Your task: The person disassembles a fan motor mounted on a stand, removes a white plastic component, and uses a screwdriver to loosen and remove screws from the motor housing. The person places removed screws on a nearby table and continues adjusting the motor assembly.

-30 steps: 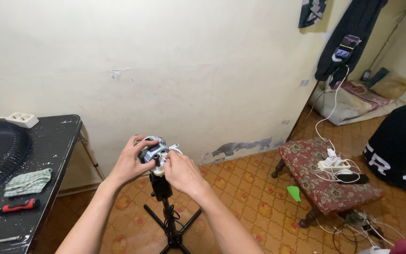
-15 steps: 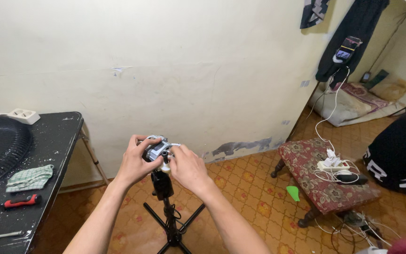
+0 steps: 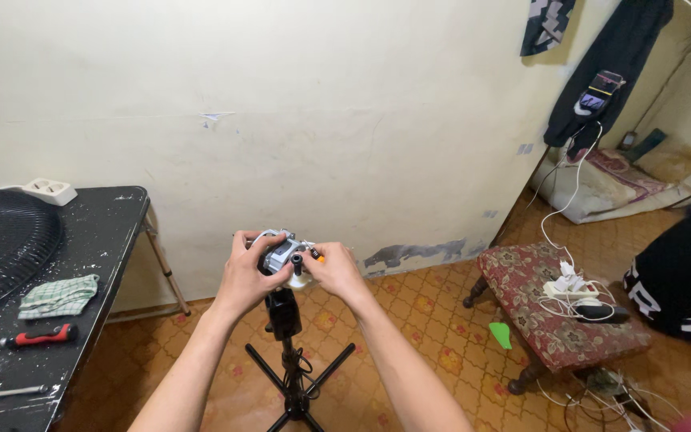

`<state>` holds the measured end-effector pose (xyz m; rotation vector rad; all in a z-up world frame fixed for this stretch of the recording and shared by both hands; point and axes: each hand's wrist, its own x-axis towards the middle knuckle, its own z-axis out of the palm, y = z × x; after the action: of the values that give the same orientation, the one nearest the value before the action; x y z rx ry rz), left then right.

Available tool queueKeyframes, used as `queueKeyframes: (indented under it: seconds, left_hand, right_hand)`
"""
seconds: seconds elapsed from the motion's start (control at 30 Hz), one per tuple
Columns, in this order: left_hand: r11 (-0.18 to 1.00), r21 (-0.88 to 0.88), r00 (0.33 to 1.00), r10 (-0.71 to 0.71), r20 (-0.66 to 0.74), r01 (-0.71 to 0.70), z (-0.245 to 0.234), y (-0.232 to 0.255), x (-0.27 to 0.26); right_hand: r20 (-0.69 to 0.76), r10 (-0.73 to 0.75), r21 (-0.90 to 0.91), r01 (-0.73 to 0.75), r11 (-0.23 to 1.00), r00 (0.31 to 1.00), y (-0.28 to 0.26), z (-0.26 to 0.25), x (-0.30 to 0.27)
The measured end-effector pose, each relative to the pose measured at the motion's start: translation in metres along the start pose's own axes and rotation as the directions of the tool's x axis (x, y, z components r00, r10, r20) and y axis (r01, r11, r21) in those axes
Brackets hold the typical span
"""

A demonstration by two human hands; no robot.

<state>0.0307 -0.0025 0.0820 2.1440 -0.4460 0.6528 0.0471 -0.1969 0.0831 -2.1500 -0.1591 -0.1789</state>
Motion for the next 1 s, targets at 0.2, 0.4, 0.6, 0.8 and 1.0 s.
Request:
queueKeyframes:
  seconds: [0.2, 0.4, 0.6, 0.8, 1.0]
  left_hand:
    - [0.999, -0.043, 0.999, 0.033, 0.032, -0.031, -0.004, 0.001, 0.002]
    - [0.999, -0.04, 0.997, -0.007, 0.083, 0.011, -0.006, 0.0, 0.002]
    - [0.999, -0.047, 0.997, 0.028, 0.069, -0.025, -0.006, -0.007, 0.003]
    - [0.995, -0.096, 0.985, 0.042, 0.166, -0.026, -0.012, -0.016, 0.007]
    - [0.991, -0.13, 0.974, 0.05, 0.223, -0.021, -0.019, -0.018, 0.009]
  right_hand:
    - [0.028, -0.035, 0.106, 0.032, 0.994, 0.999, 0.0, -0.007, 0.003]
    - [0.071, -0.122, 0.075, 0.117, 0.99, 0.99, -0.006, -0.013, 0.005]
    - [0.057, -0.068, 0.07, 0.064, 0.996, 0.996, -0.016, -0.011, -0.002]
    - [0.014, -0.206, 0.076, 0.205, 0.976, 0.978, -0.011, 0.004, 0.005]
    - [0.026, -0.2, 0.123, 0.196, 0.973, 0.979, -0.005, 0.009, 0.004]
